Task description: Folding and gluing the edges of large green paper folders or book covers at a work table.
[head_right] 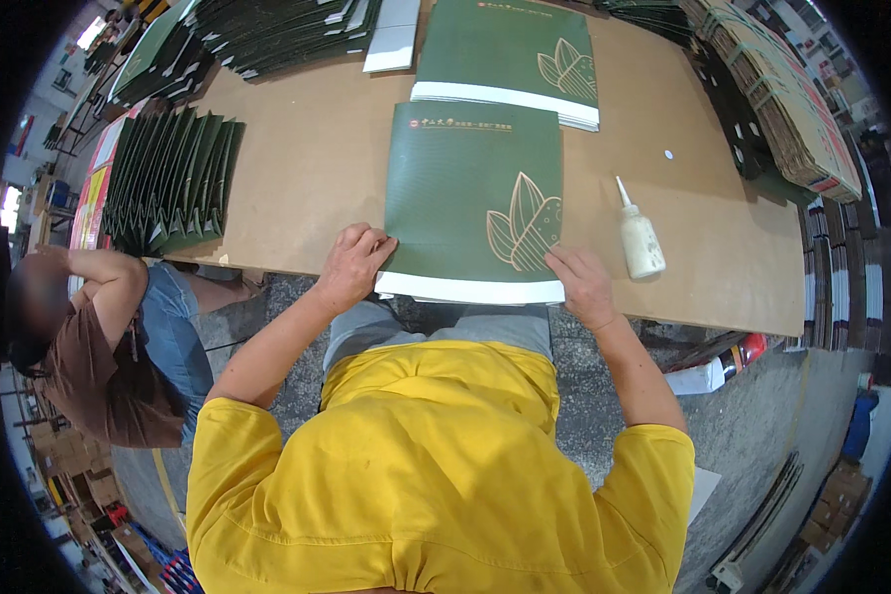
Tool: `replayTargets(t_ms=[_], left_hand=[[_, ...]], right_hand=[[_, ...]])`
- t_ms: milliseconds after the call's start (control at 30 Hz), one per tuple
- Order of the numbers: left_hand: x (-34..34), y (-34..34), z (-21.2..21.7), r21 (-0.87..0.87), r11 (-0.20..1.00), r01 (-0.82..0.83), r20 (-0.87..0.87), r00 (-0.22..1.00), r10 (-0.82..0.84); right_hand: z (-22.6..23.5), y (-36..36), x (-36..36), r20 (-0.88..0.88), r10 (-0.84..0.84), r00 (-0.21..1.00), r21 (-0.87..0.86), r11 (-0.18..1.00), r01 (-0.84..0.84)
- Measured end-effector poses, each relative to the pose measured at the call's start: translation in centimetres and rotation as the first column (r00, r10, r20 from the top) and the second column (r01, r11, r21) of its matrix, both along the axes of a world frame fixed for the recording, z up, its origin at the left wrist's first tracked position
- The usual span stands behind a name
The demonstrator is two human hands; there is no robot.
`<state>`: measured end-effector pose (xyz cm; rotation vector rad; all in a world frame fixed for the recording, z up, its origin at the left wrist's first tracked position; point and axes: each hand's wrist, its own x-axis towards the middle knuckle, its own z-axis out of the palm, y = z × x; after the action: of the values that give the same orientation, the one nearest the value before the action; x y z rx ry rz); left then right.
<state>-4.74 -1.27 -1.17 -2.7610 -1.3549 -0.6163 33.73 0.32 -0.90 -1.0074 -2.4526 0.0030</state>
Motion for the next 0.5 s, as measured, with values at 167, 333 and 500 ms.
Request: replayTargets(t_ms=[167,333,500], left_hand=[[0.3,-0.6,0.0,-0.019,0.998,-0.057,-0.071,0.996,0.055],[0.5,-0.7,-0.4,-0.019,0.996,-0.09,-0.037,0.995,0.089],[1.0,-1.0,-0.1,-0.02,0.99,-0.138,-0.043,0.99,0.137]], right_hand=[[0.3,0.0,-0.6,0.023,-0.012,1.0,0.0,1.0,0.012],[0.4,0.3,-0.6,0.009,-0.028,1.0,-0.083,0.996,0.029],[0.5,1.0,-0.3,0.023,-0.004,1.0,-0.091,0.996,0.007]])
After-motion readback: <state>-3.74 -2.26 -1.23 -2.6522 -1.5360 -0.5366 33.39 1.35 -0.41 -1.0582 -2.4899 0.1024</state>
